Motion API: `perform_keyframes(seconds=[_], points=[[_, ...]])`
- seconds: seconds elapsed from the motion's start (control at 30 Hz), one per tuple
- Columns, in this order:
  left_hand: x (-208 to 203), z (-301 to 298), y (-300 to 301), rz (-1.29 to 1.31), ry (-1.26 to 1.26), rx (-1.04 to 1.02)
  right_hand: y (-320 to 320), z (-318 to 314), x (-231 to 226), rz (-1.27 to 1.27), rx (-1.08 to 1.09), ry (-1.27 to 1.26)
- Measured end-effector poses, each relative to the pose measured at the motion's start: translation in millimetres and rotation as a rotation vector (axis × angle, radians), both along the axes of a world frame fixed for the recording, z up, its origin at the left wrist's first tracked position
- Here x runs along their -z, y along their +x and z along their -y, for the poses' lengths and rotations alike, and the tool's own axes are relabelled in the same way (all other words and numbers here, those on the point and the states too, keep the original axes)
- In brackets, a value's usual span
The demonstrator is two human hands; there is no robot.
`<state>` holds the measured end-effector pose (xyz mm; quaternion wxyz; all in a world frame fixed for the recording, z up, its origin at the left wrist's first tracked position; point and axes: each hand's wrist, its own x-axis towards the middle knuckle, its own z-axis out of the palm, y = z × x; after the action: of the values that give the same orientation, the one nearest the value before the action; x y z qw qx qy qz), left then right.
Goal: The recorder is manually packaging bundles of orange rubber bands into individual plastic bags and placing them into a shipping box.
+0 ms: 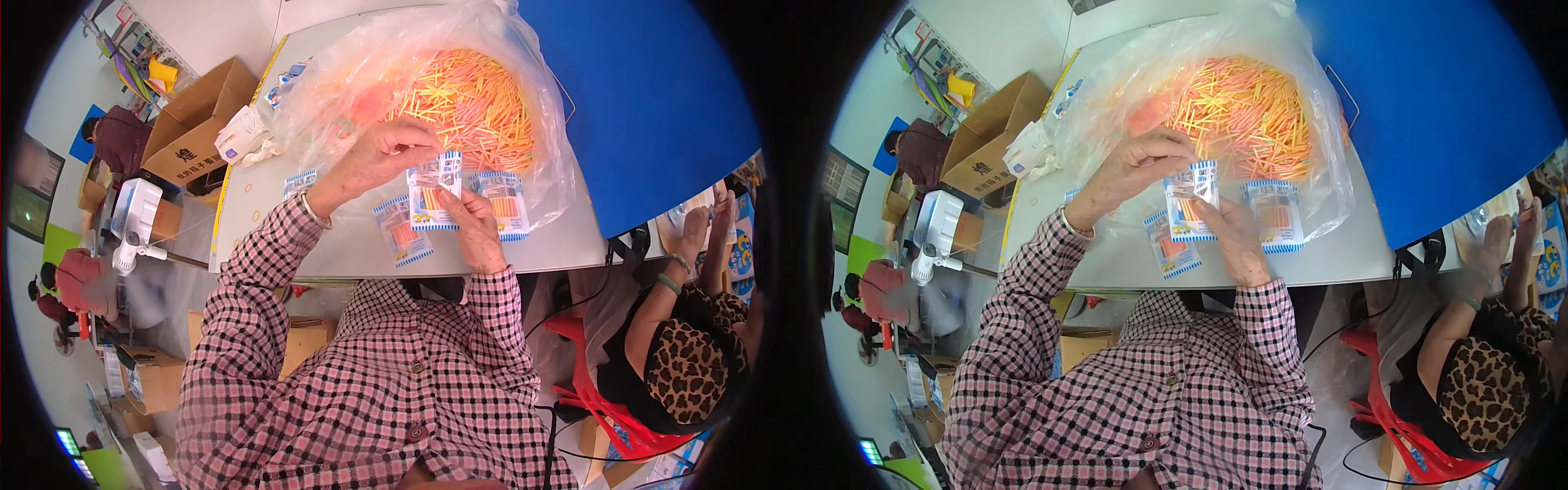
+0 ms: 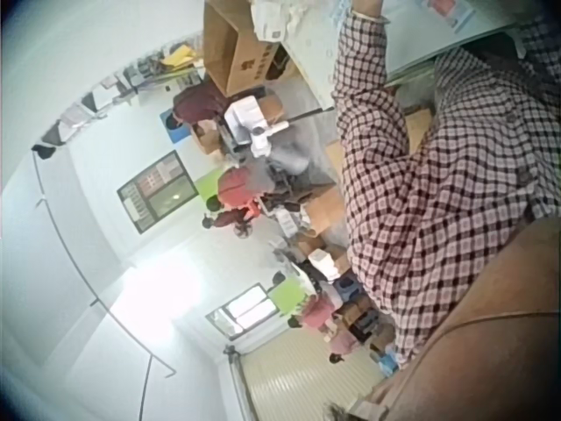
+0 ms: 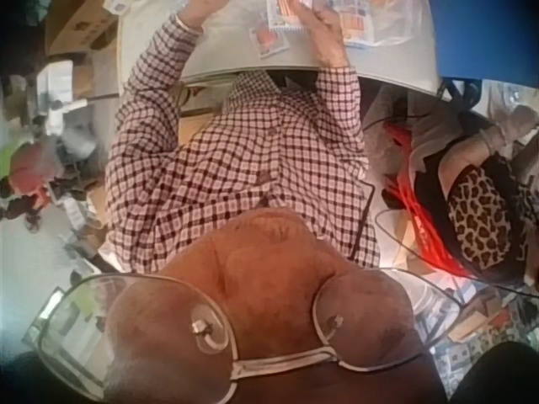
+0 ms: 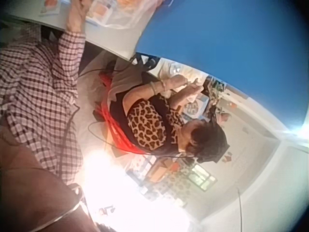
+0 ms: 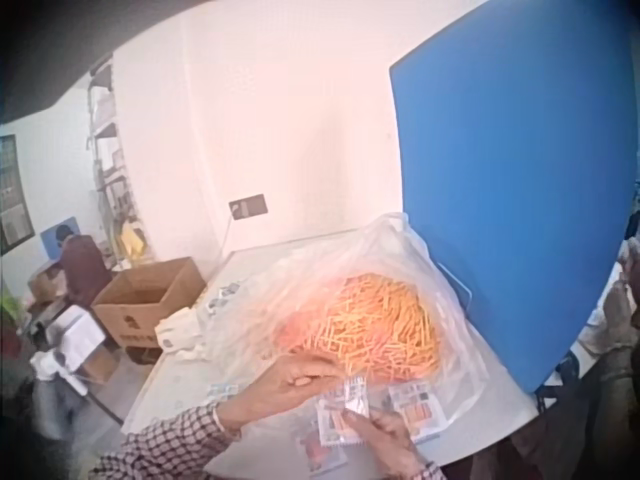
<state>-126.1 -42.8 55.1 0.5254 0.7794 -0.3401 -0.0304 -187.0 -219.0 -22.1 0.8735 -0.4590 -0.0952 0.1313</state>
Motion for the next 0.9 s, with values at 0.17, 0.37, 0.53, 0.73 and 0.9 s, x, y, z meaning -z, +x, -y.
perform_keyframes(seconds=[0.17, 0.37, 0.53, 0.73, 0.9], points=[[-7, 5, 4, -0.067, 0.055, 0.004, 1, 0, 2, 0.002, -0.002, -0.023], [7, 5, 6, 0.024, 0.087, 0.113, 7, 2, 11, -0.001, 0.008, 0.028], [9, 7, -3, -0.099, 0.052, 0.047, 6, 0, 10, -0.028, 0.031, 0.107], [8, 8, -9, -0.295, -0.046, -0.020, 9, -3, 12, 0.056, 0.122, 0.117], [11, 8, -11, -0.281, -0.080, -0.022, 4, -2, 1, 0.013, 0.145, -0.011]])
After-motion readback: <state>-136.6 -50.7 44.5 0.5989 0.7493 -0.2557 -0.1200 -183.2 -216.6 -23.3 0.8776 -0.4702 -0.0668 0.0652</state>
